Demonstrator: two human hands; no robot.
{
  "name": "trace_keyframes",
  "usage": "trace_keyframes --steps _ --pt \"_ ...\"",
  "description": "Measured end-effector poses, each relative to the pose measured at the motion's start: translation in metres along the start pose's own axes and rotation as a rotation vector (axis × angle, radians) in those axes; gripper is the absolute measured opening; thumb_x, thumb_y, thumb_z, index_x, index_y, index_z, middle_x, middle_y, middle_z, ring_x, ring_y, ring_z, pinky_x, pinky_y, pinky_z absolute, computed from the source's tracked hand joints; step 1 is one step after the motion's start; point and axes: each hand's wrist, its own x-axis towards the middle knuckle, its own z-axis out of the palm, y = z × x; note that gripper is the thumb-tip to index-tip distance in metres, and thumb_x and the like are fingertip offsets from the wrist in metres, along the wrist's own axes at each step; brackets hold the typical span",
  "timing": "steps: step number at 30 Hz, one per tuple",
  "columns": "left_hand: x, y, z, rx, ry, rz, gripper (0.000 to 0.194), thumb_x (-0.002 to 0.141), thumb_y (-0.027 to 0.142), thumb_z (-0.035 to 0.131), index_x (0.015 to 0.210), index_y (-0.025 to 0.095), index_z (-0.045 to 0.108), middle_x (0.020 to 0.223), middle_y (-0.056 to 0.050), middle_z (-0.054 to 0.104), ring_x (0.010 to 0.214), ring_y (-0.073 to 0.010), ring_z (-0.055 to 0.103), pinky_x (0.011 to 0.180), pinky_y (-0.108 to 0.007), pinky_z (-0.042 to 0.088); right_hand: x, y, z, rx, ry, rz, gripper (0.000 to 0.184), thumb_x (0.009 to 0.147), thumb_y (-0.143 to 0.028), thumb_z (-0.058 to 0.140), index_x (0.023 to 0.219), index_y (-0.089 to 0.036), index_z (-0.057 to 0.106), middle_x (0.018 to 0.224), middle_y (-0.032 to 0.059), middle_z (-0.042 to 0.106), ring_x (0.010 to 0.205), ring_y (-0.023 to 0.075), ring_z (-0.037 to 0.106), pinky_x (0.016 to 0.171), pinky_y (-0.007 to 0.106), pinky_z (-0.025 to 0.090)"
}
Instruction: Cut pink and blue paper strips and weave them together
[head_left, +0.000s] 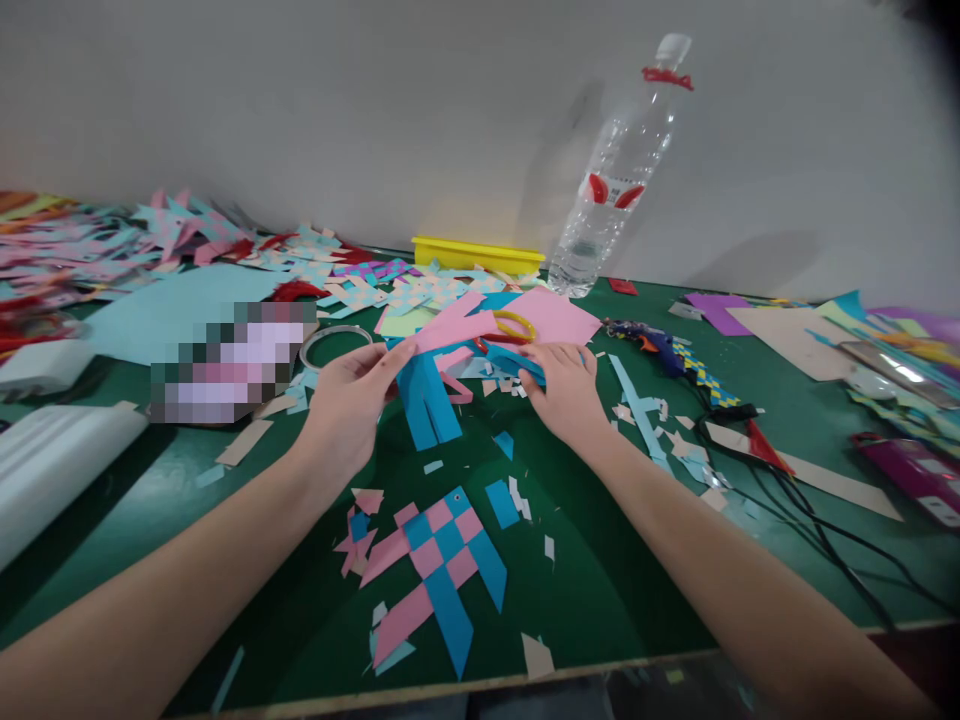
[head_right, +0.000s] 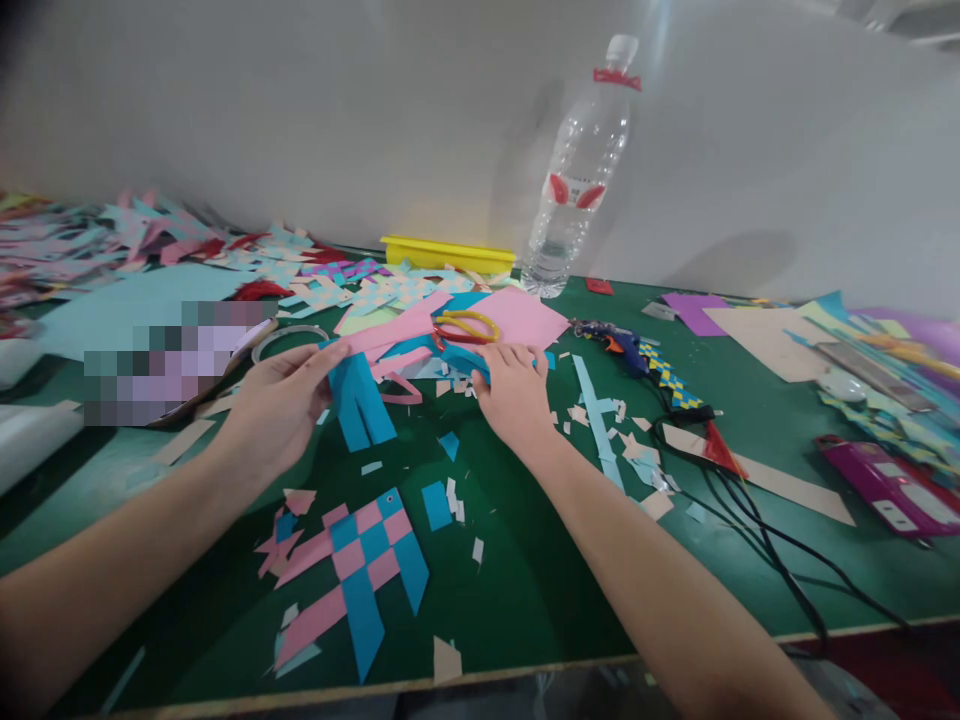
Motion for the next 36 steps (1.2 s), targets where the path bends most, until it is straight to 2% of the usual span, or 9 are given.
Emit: trace_keyframes --steps 4,9,15,20,22,26,31,33,36 --pt "0.001 -0.002 -0.001 0.002 -0.003 0.02 0.027 0.064 0.043 0.078 0.073 0.02 0.067 0.074 0.001 0.063 0.064 -0.0112 0.059 0.057 -0.022 0.053 -0.001 0.001 0.002 -0.064 -0.041 0.021 0.029 0.088 -0.024 0.048 0.116 -0.02 0.056 0.119 0.0102 0.064 0.112 0.0277 0.053 0.1 0.046 0.025" --pt "0.0 0.001 0.0 0.02 0.002 -0.011 0.028 0.062 0.043 0.08 0.074 0.02 0.068 0.072 0.001 0.062 0.063 -0.0117 0.059 0.054 -0.022 0.053 -0.002 0.002 0.003 -0.062 -0.042 0.098 0.03 0.083 -0.025 0.055 0.112 -0.017 0.056 0.11 0.0127 0.066 0.108 0.0313 0.054 0.096 0.05 0.027" --pt "0.0 -0.001 0.0 0.02 -0.001 0.023 0.03 0.063 0.046 0.079 0.071 0.02 0.066 0.07 0.001 0.06 0.062 -0.0117 0.057 0.053 -0.022 0.051 0.003 -0.002 -0.002 0.214 -0.017 0.162 0.022 0.08 -0.023 0.058 0.102 -0.024 0.059 0.099 0.0037 0.068 0.098 0.0254 0.059 0.092 0.048 0.035" --pt "0.0 0.001 -0.001 0.052 -0.021 -0.004 0.032 0.064 0.047 0.078 0.072 0.019 0.068 0.071 0.0 0.06 0.061 -0.0118 0.055 0.053 -0.021 0.049 0.004 -0.005 -0.005 0.536 0.024 0.165 0.019 0.079 -0.025 0.06 0.098 -0.022 0.061 0.085 0.0029 0.068 0.077 0.0194 0.063 0.071 0.035 0.049" --pt "0.0 0.001 -0.001 0.095 -0.037 0.014 0.031 0.066 0.049 0.077 0.072 0.019 0.068 0.069 0.0 0.059 0.061 -0.0121 0.054 0.053 -0.022 0.048 0.003 -0.006 -0.005 0.6 0.049 0.18 0.018 0.079 -0.026 0.062 0.096 -0.022 0.061 0.081 0.0022 0.068 0.075 0.0183 0.063 0.071 0.034 0.05" --pt "-0.002 0.0 -0.001 0.218 -0.098 0.139 0.031 0.072 0.05 0.071 0.071 0.02 0.068 0.068 0.0 0.059 0.062 -0.0122 0.053 0.054 -0.022 0.045 0.002 -0.006 -0.005 0.658 0.125 0.209 0.017 0.082 -0.032 0.061 0.095 -0.021 0.062 0.089 0.0035 0.069 0.078 0.0177 0.065 0.074 0.034 0.052" --pt "-0.008 0.007 -0.004 0.568 -0.091 0.401 0.03 0.082 0.049 0.061 0.076 0.021 0.069 0.062 0.001 0.056 0.055 -0.0123 0.046 0.047 -0.024 0.032 0.001 -0.008 -0.006 0.811 0.175 0.282 0.024 0.088 -0.041 0.053 0.102 -0.022 0.057 0.097 0.004 0.064 0.064 0.0137 0.065 0.058 0.03 0.055" --pt "-0.01 0.011 -0.006 0.676 -0.089 0.501 0.029 0.085 0.046 0.058 0.084 0.021 0.07 0.069 0.0 0.062 0.059 -0.0142 0.05 0.05 -0.025 0.035 0.001 -0.01 -0.007 0.855 0.198 0.278 0.025 0.089 -0.043 0.052 0.103 -0.023 0.055 0.096 0.0038 0.063 0.064 0.0129 0.064 0.056 0.029 0.055" --pt "-0.009 0.013 -0.008 0.786 -0.061 0.703 0.024 0.087 0.041 0.056 0.088 0.022 0.071 0.085 -0.003 0.068 0.077 -0.0187 0.06 0.066 -0.028 0.044 0.0 -0.011 -0.008 0.771 0.258 0.235 0.023 0.09 -0.041 0.05 0.104 -0.023 0.055 0.096 0.0042 0.063 0.067 0.013 0.064 0.058 0.028 0.054"
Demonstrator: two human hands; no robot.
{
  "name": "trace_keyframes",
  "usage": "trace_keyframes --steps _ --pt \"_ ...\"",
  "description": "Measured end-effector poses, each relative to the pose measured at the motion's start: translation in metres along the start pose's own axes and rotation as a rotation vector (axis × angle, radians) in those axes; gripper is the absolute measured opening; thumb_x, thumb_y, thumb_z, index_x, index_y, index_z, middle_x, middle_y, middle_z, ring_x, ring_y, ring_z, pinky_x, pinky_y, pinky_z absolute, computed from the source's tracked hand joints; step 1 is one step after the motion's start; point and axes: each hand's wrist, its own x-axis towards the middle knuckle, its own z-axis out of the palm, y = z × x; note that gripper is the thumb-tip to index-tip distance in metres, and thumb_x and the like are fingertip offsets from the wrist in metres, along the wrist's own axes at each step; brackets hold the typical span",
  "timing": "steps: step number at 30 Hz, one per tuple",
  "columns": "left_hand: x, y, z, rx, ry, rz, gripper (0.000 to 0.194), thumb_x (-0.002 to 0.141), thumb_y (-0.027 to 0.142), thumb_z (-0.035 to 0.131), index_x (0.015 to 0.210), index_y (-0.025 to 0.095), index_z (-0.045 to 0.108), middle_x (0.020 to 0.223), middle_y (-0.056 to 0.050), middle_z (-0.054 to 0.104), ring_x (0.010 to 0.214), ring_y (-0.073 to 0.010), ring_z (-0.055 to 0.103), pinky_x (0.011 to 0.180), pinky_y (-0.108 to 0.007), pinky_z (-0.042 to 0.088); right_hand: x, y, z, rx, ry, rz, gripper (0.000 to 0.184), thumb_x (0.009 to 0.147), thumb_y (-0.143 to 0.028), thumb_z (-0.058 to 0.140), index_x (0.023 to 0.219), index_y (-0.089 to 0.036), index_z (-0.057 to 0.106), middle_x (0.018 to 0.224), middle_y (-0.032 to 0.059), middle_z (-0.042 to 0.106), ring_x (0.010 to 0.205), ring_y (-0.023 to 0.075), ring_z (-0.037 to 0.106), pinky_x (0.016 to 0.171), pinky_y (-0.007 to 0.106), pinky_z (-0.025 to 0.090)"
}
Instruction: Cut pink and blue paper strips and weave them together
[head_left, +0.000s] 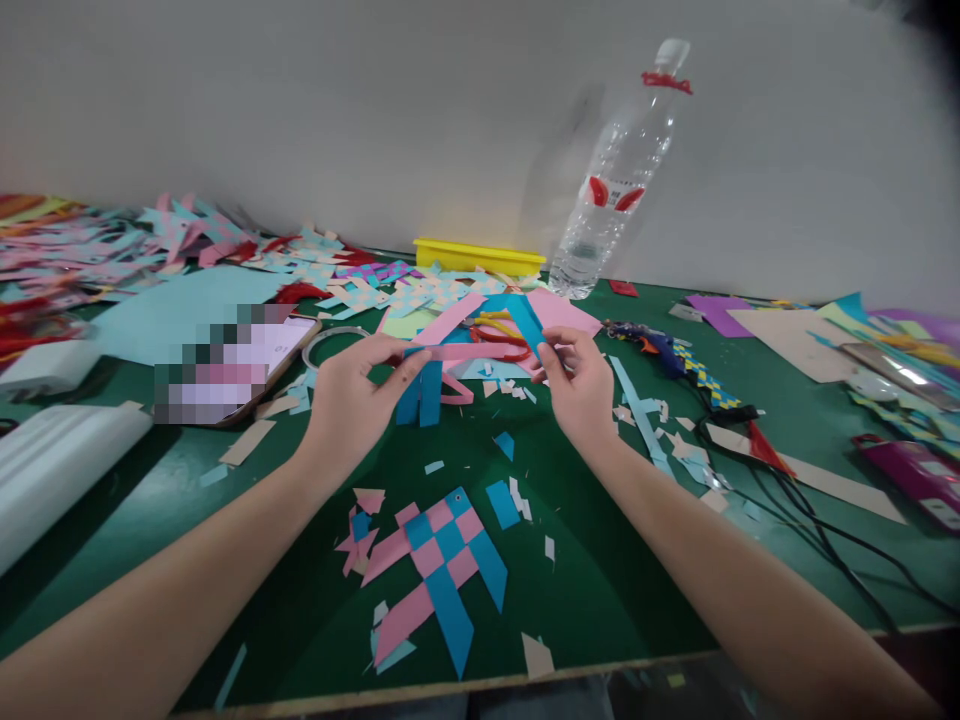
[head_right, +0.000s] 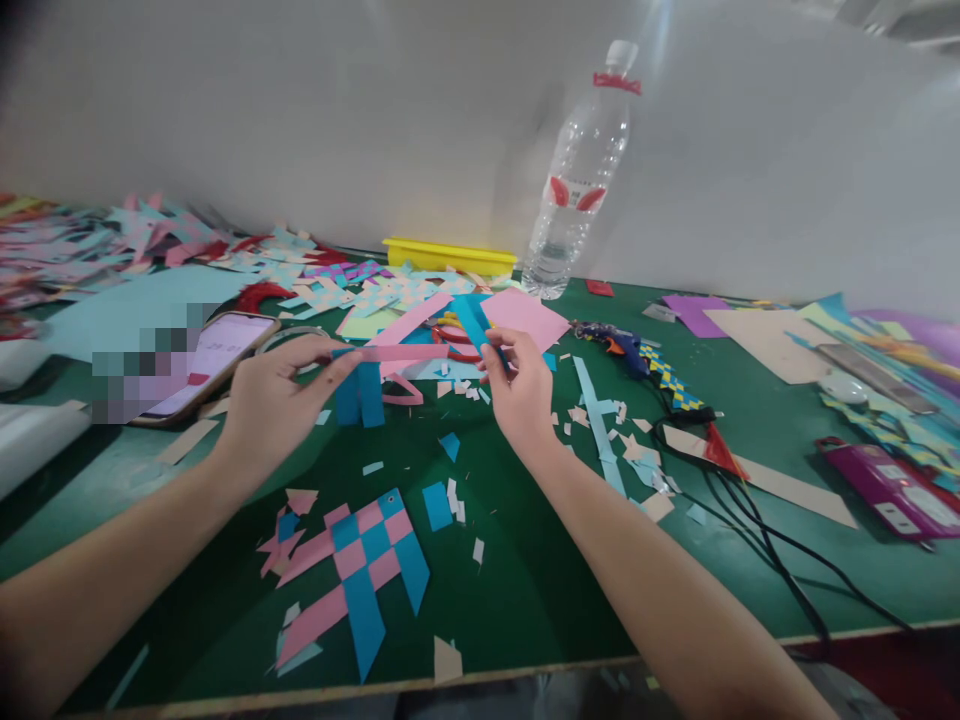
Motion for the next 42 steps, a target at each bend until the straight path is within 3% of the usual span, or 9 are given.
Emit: trace_keyframes --steps 3,8,13,16,23,27,33,38,42 --pt "0.002 -0.003 0.0 0.093 0.108 0.18 0.016 0.086 0.035 0.059 0.087 0.025 0.071 0.091 -0.003 0.069 0.088 -0.0215 0.062 0.081 -0.033 0.044 -0.001 -0.003 -0.001 -0.15 0.045 -0.118 0.022 0.092 -0.037 0.047 0.107 -0.022 0.054 0.103 0.007 0.062 0.075 0.0151 0.064 0.061 0.028 0.053" --pt "0.006 -0.013 -0.002 0.198 0.188 0.341 0.009 0.084 0.029 0.063 0.089 0.029 0.071 0.091 -0.001 0.07 0.084 -0.0212 0.064 0.088 -0.04 0.039 -0.006 -0.011 -0.003 -0.304 0.044 -0.416 0.018 0.093 -0.025 0.045 0.108 -0.022 0.056 0.103 0.008 0.064 0.098 0.0196 0.062 0.078 0.033 0.052" --pt "0.009 -0.022 -0.008 0.336 0.232 0.456 0.009 0.086 0.028 0.063 0.091 0.029 0.07 0.093 0.001 0.071 0.083 -0.0185 0.064 0.092 -0.04 0.037 -0.01 -0.014 -0.003 -0.344 -0.052 -0.75 0.019 0.09 -0.017 0.051 0.104 -0.024 0.06 0.096 0.0045 0.068 0.095 0.018 0.061 0.084 0.035 0.05" --pt "0.009 -0.025 -0.009 0.357 0.226 0.488 0.01 0.086 0.03 0.063 0.094 0.03 0.07 0.095 0.003 0.07 0.083 -0.0166 0.063 0.091 -0.038 0.038 -0.012 -0.017 -0.003 -0.394 -0.073 -0.859 0.017 0.089 -0.016 0.053 0.102 -0.024 0.062 0.096 0.0037 0.069 0.095 0.0172 0.06 0.083 0.034 0.049" --pt "0.008 -0.024 -0.01 0.327 0.179 0.446 0.011 0.084 0.031 0.065 0.093 0.03 0.072 0.096 0.004 0.07 0.083 -0.0163 0.062 0.098 -0.041 0.033 -0.013 -0.026 -0.008 -0.47 -0.049 -1.016 0.015 0.088 -0.017 0.058 0.1 -0.025 0.062 0.094 0.0005 0.07 0.094 0.0148 0.059 0.086 0.032 0.046" --pt "0.006 -0.023 -0.01 0.332 0.138 0.458 0.014 0.085 0.03 0.064 0.096 0.03 0.072 0.099 0.001 0.07 0.086 -0.0181 0.061 0.092 -0.039 0.038 -0.015 -0.028 -0.008 -0.51 -0.076 -1.074 0.014 0.088 -0.017 0.059 0.098 -0.026 0.062 0.094 -0.0011 0.07 0.095 0.0141 0.059 0.088 0.033 0.044" --pt "0.003 -0.021 -0.01 0.341 0.093 0.43 0.015 0.084 0.03 0.065 0.096 0.033 0.072 0.098 0.002 0.07 0.084 -0.0184 0.062 0.098 -0.043 0.033 -0.018 -0.026 -0.01 -0.584 -0.08 -1.017 0.014 0.09 -0.021 0.056 0.096 -0.032 0.061 0.097 -0.0056 0.07 0.094 0.0132 0.059 0.09 0.034 0.04" --pt "0.004 -0.018 -0.009 0.332 0.137 0.48 0.014 0.083 0.029 0.065 0.093 0.035 0.072 0.094 0.001 0.071 0.079 -0.0197 0.062 0.095 -0.044 0.035 -0.019 -0.029 -0.011 -0.603 0.036 -0.974 0.014 0.09 -0.023 0.053 0.093 -0.034 0.061 0.092 -0.0071 0.07 0.093 0.0145 0.059 0.093 0.038 0.033" --pt "0.004 -0.018 -0.009 0.283 0.079 0.417 0.012 0.084 0.029 0.063 0.09 0.035 0.072 0.095 0.0 0.07 0.083 -0.0212 0.061 0.09 -0.044 0.038 -0.019 -0.029 -0.011 -0.585 0.07 -1.001 0.015 0.089 -0.02 0.054 0.089 -0.033 0.06 0.088 -0.0072 0.07 0.09 0.015 0.059 0.092 0.039 0.033"
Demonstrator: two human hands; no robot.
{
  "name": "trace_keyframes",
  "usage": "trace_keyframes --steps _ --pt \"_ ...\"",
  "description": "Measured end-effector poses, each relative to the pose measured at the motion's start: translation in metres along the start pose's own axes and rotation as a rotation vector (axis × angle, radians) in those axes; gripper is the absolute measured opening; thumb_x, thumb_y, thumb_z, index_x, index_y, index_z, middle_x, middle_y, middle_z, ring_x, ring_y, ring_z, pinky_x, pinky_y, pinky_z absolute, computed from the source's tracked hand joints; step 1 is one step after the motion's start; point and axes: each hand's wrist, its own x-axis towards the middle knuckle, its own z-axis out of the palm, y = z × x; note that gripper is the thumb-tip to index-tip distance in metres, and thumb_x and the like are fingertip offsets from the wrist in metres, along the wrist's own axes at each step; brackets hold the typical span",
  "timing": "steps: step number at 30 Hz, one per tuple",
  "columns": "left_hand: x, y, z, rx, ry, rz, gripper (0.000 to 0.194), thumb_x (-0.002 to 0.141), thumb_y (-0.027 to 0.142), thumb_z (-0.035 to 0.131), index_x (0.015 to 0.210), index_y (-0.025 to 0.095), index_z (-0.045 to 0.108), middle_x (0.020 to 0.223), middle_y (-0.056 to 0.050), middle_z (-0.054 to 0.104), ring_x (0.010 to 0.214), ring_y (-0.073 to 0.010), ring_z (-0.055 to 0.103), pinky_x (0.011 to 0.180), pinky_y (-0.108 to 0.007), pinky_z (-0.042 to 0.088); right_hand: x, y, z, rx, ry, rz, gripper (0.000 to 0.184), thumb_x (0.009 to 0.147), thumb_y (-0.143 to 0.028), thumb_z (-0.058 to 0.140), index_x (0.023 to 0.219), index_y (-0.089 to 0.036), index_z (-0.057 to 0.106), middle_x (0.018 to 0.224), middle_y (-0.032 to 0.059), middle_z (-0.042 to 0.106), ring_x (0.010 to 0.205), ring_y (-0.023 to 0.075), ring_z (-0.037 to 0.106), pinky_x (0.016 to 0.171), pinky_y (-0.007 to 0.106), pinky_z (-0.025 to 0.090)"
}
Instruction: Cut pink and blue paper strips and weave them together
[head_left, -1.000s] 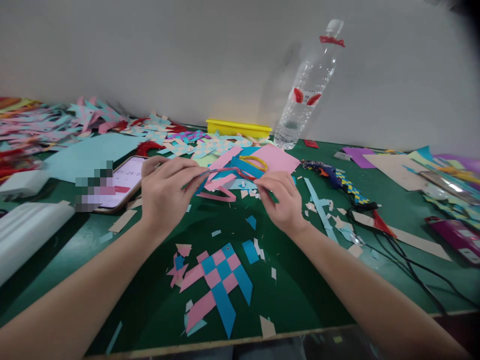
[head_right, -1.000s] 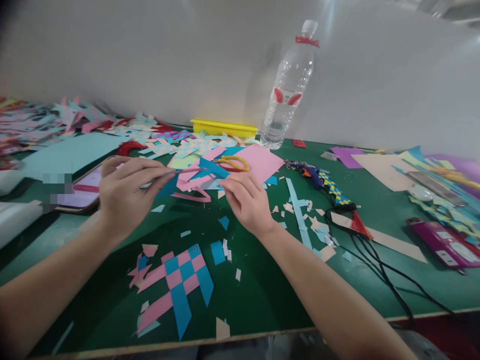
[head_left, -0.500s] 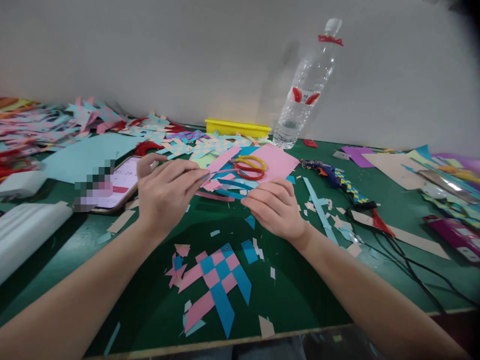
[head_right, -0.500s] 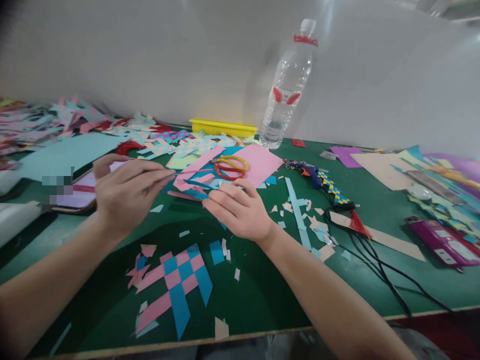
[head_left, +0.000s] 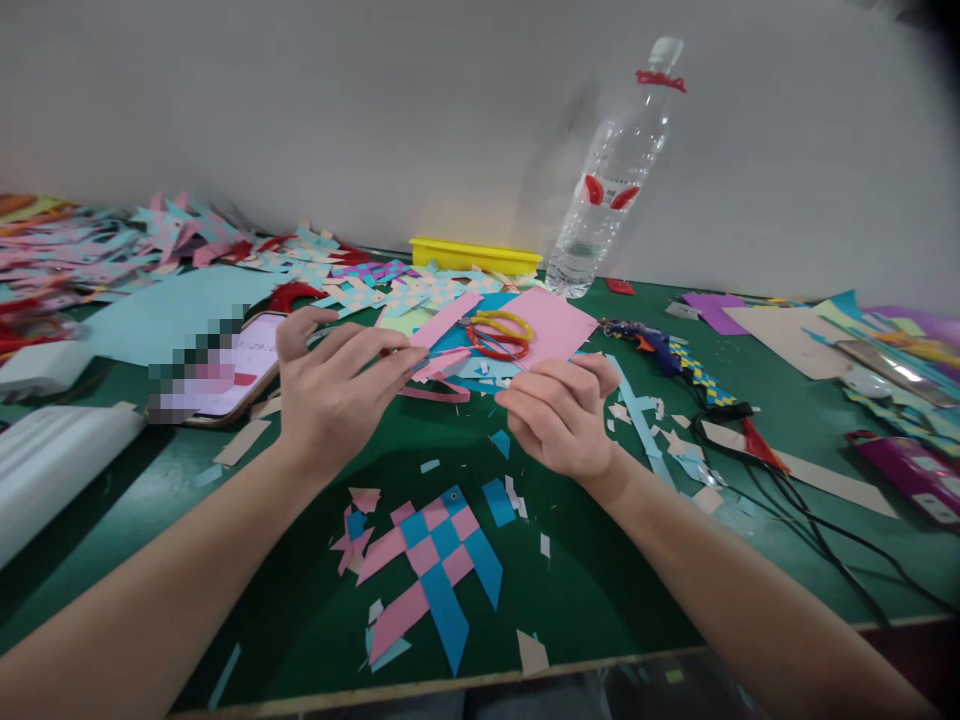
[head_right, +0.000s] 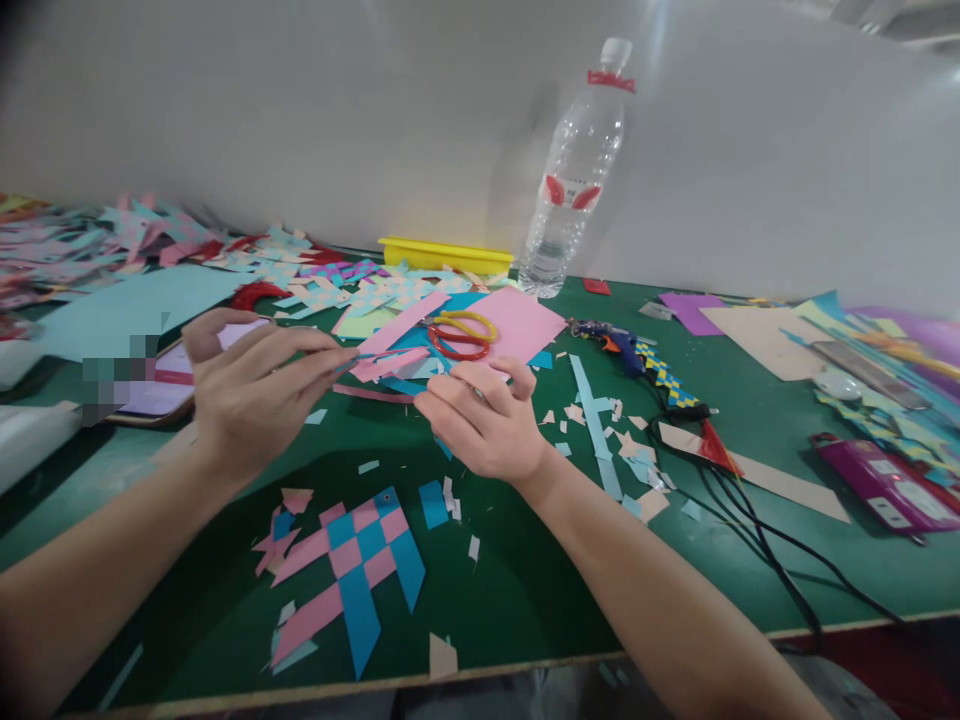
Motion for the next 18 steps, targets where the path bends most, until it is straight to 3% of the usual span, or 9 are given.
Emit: trace_keyframes --steps 7,12,18 --pt "0.0018 0.0039 -0.0011 -0.037 -0.038 -0.03 0.01 0.082 0.029 0.064 0.085 0.034 0.071 0.093 -0.001 0.069 0.086 -0.0223 0.06 0.084 -0.042 0.042 -0.0075 0.0015 0.0023 0.138 -0.091 -0.039 0.017 0.091 -0.021 0.053 0.092 -0.035 0.061 0.094 -0.0077 0.07 0.096 0.0134 0.06 0.095 0.038 0.033" --pt "0.0021 0.0045 -0.0006 0.019 -0.018 0.004 0.01 0.082 0.028 0.063 0.085 0.033 0.071 0.091 -0.001 0.07 0.084 -0.0224 0.061 0.082 -0.041 0.042 -0.004 0.0006 0.0011 0.111 -0.056 -0.133 0.012 0.09 -0.022 0.054 0.088 -0.033 0.059 0.091 -0.0086 0.069 0.094 0.0113 0.06 0.097 0.035 0.036" --pt "0.0012 0.0039 -0.0004 0.008 -0.03 0.003 0.011 0.084 0.028 0.063 0.087 0.034 0.071 0.092 -0.001 0.07 0.087 -0.0225 0.061 0.09 -0.045 0.039 -0.0014 -0.0004 -0.0007 0.032 -0.167 -0.195 0.012 0.092 -0.026 0.05 0.087 -0.033 0.058 0.091 -0.0094 0.07 0.091 0.0106 0.061 0.096 0.035 0.039"
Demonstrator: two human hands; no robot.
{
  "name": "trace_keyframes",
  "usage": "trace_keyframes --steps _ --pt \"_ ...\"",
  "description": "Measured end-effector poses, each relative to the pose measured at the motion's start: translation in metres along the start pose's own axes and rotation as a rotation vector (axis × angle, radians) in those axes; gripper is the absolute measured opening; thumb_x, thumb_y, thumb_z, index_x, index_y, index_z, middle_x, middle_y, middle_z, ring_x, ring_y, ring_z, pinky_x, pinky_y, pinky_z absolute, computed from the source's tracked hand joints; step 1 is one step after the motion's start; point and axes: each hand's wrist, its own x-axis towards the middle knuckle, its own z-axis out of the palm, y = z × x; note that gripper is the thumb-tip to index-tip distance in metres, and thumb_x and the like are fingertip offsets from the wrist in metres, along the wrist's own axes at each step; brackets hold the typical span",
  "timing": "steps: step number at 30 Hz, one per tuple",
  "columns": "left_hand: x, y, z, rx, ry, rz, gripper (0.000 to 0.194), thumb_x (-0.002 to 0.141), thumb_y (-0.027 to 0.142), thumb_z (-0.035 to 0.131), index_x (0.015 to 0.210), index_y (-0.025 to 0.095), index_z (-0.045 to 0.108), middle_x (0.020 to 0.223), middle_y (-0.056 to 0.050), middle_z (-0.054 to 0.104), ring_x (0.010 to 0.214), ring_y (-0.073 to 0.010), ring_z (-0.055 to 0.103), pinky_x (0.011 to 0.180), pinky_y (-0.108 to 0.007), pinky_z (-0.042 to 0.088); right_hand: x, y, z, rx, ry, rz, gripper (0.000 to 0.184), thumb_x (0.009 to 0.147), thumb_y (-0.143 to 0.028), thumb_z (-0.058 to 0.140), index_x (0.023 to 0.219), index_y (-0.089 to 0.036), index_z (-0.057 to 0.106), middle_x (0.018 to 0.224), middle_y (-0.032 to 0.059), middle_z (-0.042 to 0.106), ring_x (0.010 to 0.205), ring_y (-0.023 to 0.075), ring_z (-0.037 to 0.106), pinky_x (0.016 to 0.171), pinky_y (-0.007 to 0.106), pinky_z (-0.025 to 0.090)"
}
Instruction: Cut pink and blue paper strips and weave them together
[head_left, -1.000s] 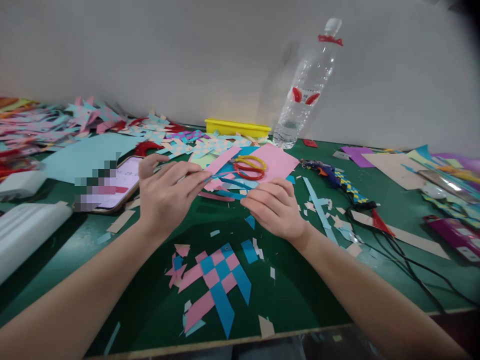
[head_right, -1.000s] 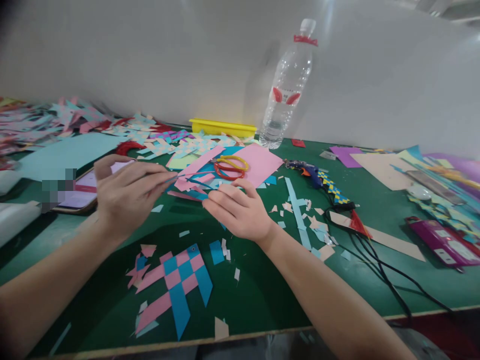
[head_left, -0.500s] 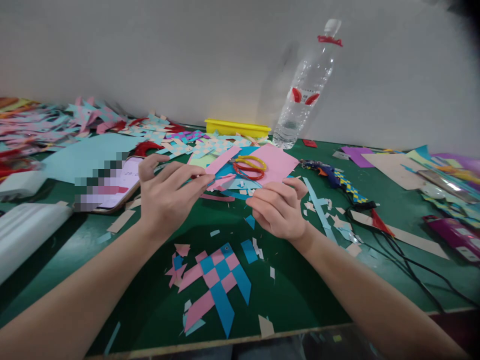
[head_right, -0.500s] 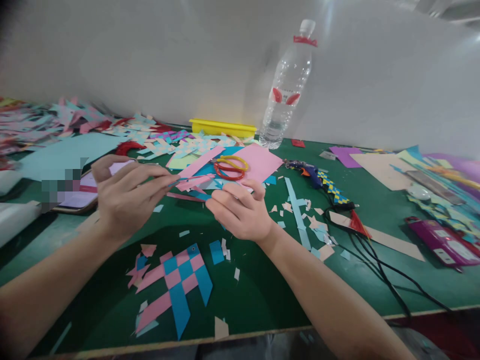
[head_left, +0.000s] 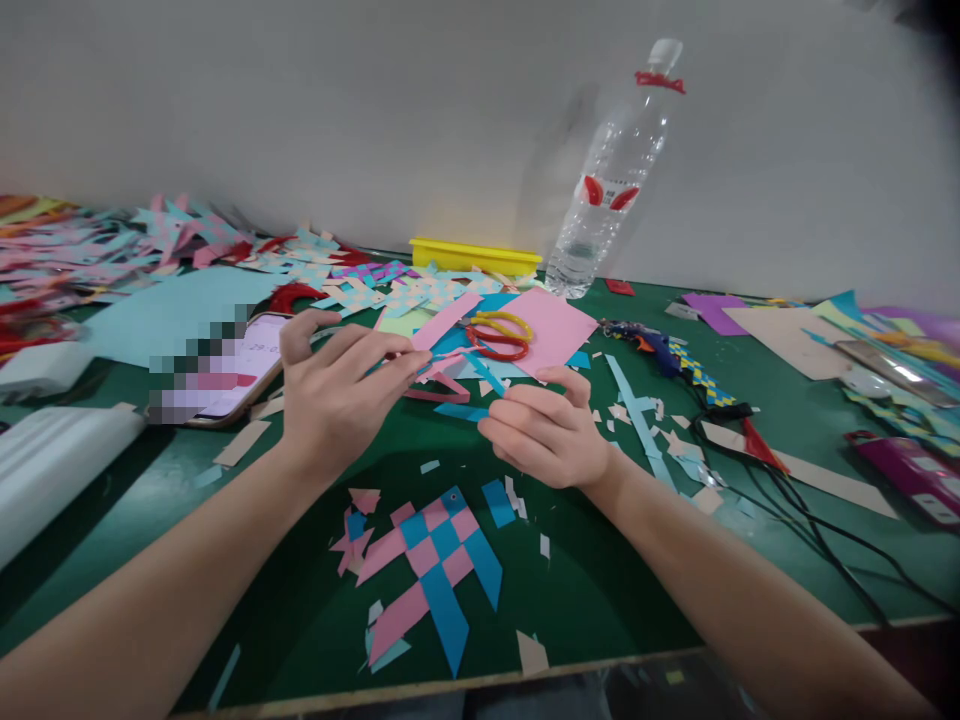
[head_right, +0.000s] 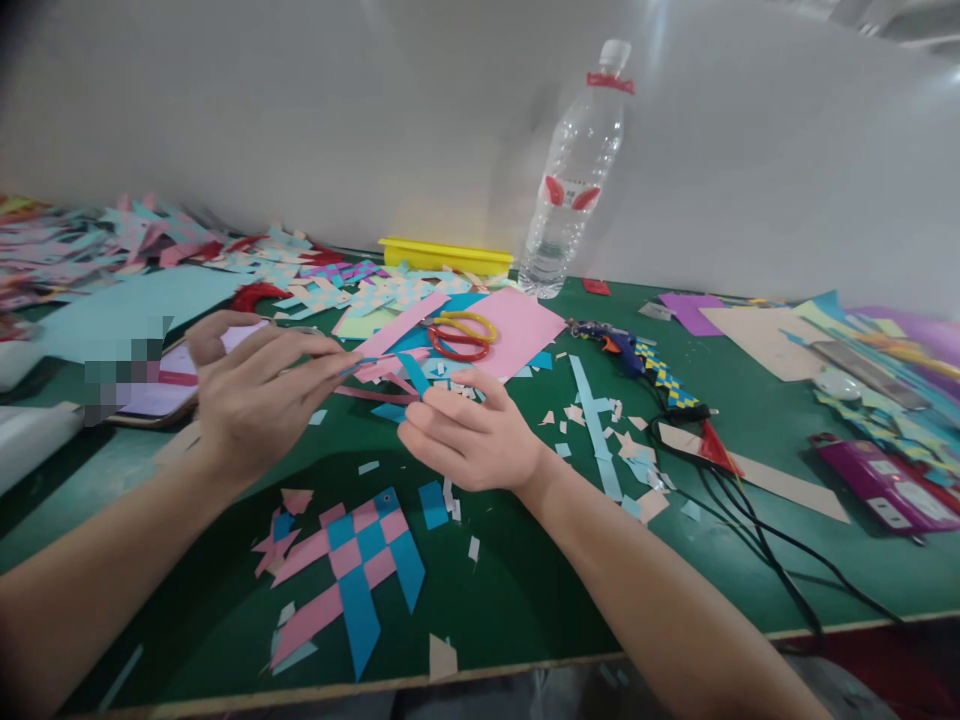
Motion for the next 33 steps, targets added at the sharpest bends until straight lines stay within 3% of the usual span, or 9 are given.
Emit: trace_keyframes --steps 6,17,24,33 --pt "-0.002 -0.002 0.001 0.026 -0.022 0.007 0.013 0.085 0.028 0.061 0.091 0.035 0.07 0.096 0.0 0.07 0.088 -0.0223 0.06 0.086 -0.043 0.041 0.01 -0.002 -0.003 -0.009 0.167 -0.119 0.016 0.089 -0.019 0.055 0.076 -0.028 0.059 0.084 -0.0067 0.07 0.09 0.0107 0.059 0.094 0.032 0.042" --pt "0.0 -0.001 -0.001 0.192 0.091 0.236 0.013 0.085 0.022 0.062 0.093 0.03 0.068 0.093 0.001 0.071 0.082 -0.0193 0.063 0.078 -0.04 0.045 0.012 -0.006 -0.002 0.039 0.169 -0.138 0.013 0.088 -0.017 0.057 0.076 -0.022 0.059 0.081 -0.0048 0.068 0.089 0.009 0.058 0.095 0.031 0.043" --pt "0.001 0.002 -0.002 0.238 0.145 0.302 0.011 0.085 0.02 0.063 0.09 0.029 0.067 0.091 0.002 0.072 0.078 -0.0186 0.064 0.087 -0.044 0.04 0.01 -0.007 0.0 0.101 0.136 -0.166 0.012 0.089 -0.018 0.057 0.078 -0.02 0.061 0.083 -0.0021 0.066 0.091 0.0105 0.057 0.096 0.032 0.045" --pt "0.002 0.007 -0.002 0.251 0.113 0.371 0.013 0.085 0.016 0.062 0.091 0.027 0.065 0.089 0.002 0.072 0.079 -0.0188 0.065 0.09 -0.045 0.039 0.014 -0.008 -0.003 0.157 0.145 -0.198 0.009 0.085 -0.017 0.06 0.076 -0.017 0.063 0.08 0.0 0.066 0.088 0.0128 0.057 0.088 0.031 0.049"
